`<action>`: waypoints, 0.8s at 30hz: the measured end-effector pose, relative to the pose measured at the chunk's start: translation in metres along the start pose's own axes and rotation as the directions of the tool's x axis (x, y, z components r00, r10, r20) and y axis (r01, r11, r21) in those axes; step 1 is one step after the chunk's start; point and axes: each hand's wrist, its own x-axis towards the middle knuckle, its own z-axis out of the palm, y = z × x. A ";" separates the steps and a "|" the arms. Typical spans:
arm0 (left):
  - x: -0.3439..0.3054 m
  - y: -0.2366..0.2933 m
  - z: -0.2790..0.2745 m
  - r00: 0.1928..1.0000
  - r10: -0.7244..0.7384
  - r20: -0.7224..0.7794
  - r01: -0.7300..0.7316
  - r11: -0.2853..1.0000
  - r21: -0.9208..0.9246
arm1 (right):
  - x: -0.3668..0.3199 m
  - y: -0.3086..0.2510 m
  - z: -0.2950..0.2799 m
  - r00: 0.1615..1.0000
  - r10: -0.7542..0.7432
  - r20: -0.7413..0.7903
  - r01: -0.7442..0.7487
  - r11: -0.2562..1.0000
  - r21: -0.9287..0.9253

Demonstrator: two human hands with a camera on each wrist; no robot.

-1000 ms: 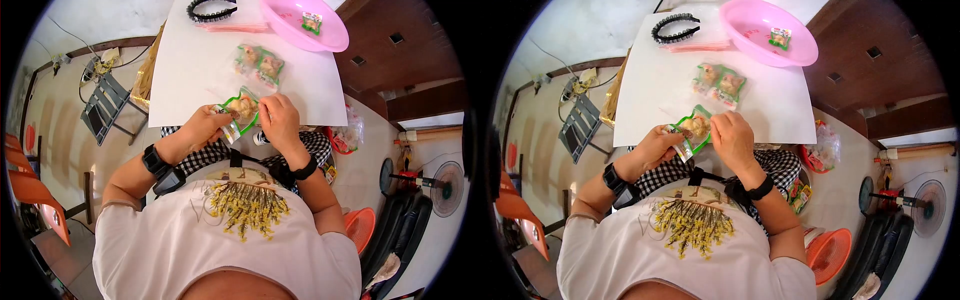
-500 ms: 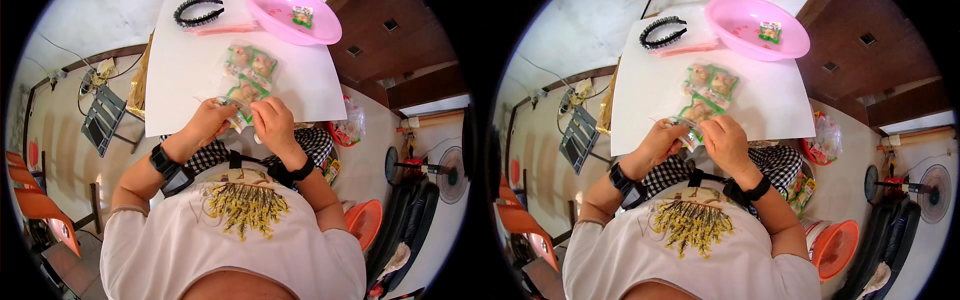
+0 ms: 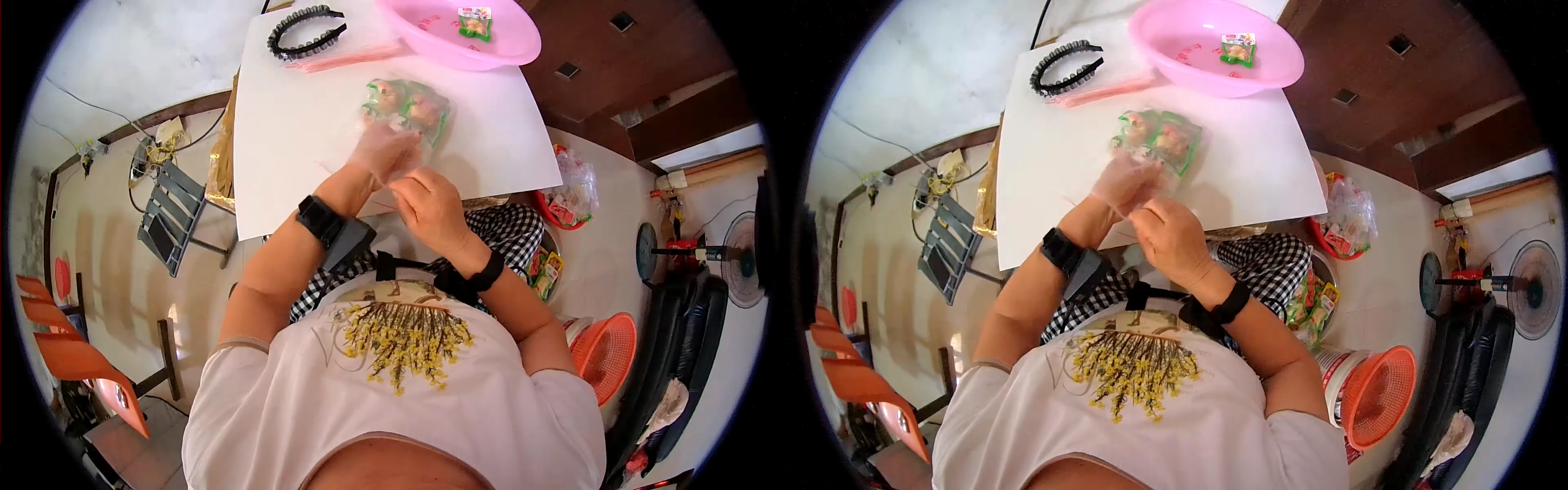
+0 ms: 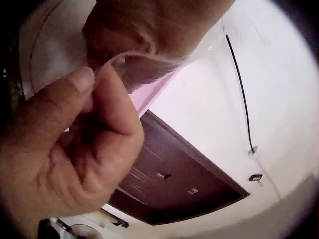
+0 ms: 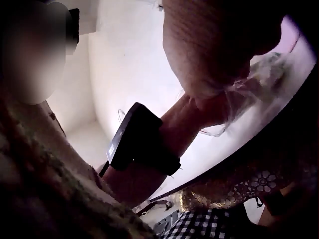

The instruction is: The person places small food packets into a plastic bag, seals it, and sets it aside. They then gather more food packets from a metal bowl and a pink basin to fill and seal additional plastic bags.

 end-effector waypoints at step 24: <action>-0.026 -0.012 -0.003 0.981 0.189 0.035 -0.184 0.872 0.455 | 0.063 0.055 -0.077 0.962 0.181 0.205 -0.188 0.982 0.013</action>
